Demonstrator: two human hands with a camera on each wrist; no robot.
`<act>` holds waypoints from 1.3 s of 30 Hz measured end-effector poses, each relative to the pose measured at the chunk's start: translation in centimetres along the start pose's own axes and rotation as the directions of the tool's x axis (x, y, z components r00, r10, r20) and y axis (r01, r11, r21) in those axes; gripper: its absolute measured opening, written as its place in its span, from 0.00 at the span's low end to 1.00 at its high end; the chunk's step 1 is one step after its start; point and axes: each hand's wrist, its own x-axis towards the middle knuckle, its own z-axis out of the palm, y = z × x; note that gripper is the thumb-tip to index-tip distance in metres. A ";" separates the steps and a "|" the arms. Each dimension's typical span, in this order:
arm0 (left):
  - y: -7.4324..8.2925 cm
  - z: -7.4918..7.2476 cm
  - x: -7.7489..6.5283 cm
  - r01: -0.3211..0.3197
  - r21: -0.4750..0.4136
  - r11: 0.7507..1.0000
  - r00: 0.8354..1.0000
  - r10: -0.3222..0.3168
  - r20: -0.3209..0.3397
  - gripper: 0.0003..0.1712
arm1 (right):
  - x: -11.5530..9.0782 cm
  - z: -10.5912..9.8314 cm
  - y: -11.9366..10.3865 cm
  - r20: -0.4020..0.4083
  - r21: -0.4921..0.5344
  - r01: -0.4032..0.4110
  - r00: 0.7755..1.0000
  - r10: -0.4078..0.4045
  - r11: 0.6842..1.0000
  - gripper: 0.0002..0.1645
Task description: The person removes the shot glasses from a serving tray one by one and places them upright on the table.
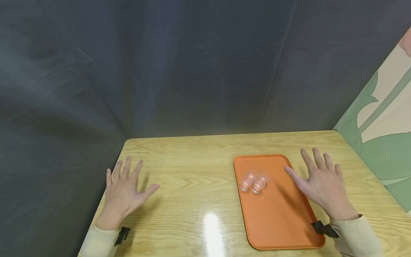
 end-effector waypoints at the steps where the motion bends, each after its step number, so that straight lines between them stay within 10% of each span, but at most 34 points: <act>1: 0.0 0.1 0.0 -0.001 -0.001 1.000 1.000 0.001 -0.002 0.61 | 0.1 0.1 0.0 0.002 0.006 0.000 1.000 0.000 1.000 0.54; 14: 1.8 1.3 0.4 -0.034 -0.047 0.998 0.999 0.035 0.021 0.58 | 1.5 1.6 1.0 0.035 0.114 -0.035 0.999 0.031 0.993 0.49; 23: 5.8 4.3 0.6 -0.128 -0.154 0.980 0.991 0.134 0.023 0.48 | 3.0 3.8 2.3 0.211 0.269 -0.191 0.968 0.136 0.944 0.47; 39: 12.4 5.6 1.3 -0.204 -0.300 0.932 0.976 0.218 0.014 0.37 | 4.2 7.3 4.1 0.233 0.284 -0.373 0.920 0.314 0.883 0.31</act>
